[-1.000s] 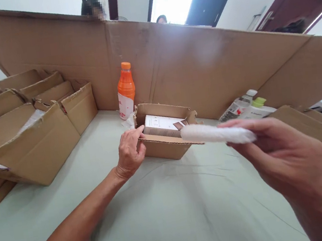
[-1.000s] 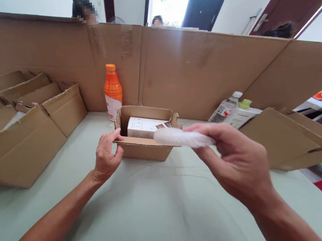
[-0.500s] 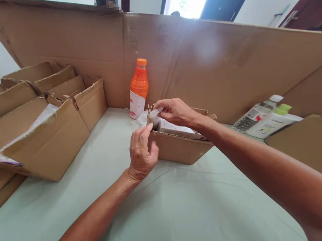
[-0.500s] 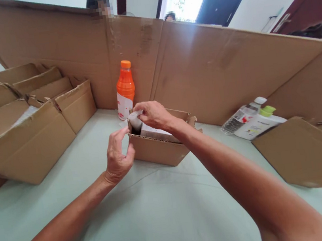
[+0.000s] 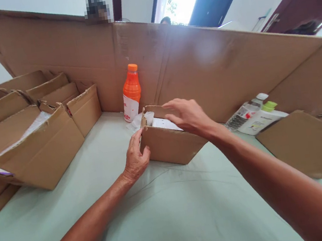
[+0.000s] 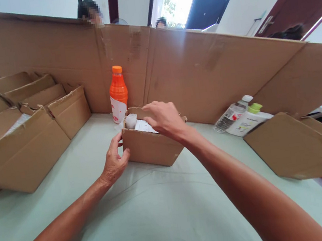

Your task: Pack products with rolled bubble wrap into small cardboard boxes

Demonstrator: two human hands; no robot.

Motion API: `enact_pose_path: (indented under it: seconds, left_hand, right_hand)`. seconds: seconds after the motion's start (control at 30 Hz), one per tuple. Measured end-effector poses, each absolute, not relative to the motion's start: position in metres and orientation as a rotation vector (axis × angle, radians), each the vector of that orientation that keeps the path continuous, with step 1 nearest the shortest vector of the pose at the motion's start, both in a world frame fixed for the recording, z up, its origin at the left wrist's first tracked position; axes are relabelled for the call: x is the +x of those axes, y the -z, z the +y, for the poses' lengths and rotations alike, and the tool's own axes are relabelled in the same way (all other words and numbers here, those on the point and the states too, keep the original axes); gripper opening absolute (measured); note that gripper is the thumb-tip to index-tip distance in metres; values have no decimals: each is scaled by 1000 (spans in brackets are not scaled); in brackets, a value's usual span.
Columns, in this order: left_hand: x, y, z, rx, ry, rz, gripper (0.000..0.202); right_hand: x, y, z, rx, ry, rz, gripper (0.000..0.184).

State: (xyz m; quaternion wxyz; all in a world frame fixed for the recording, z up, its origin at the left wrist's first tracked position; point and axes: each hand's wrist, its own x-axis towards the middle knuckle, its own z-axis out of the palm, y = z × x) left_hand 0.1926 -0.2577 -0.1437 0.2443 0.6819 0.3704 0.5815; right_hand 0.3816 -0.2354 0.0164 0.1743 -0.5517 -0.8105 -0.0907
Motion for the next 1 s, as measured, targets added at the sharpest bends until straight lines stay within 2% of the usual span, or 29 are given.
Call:
enact_pose_path:
  seconds: [0.1,0.2,0.3,0.4,0.6,0.77,0.87,1.0]
  left_hand:
    - [188,144,-254,1807,-1522,1002,66]
    - [185,145,-247,1722,-1462,991,73]
    - [188,144,-239,1624,-1403,973,73]
    - [196,139,-239,1564,-1368,984,70]
    - [199,132,-292,1593,-1325,1042,69]
    - [155,140,-369,1587,-1289,1113,74]
    - [117,146,-390,1517,-1336,1276,75]
    - [85,153,-380,1525,-1494,1412,83]
  right_hand:
    - [425,-2,-288,-1393,325,-1826,21]
    - [461,37,-328,-1448,255,-1456,34]
    - [469,81,-335,-1580,-147,-1327,53]
    - [454,103,-323,-1561,-537,-1308,56]
    - [447,100,-348,-1598,-578,-1273,49]
    - [433,103,-371,-1631,-667,-1382,49]
    - [395,103,-340,-1488,-778,-1539,55]
    - [334,107,-258,-1190,-859,-1731,73]
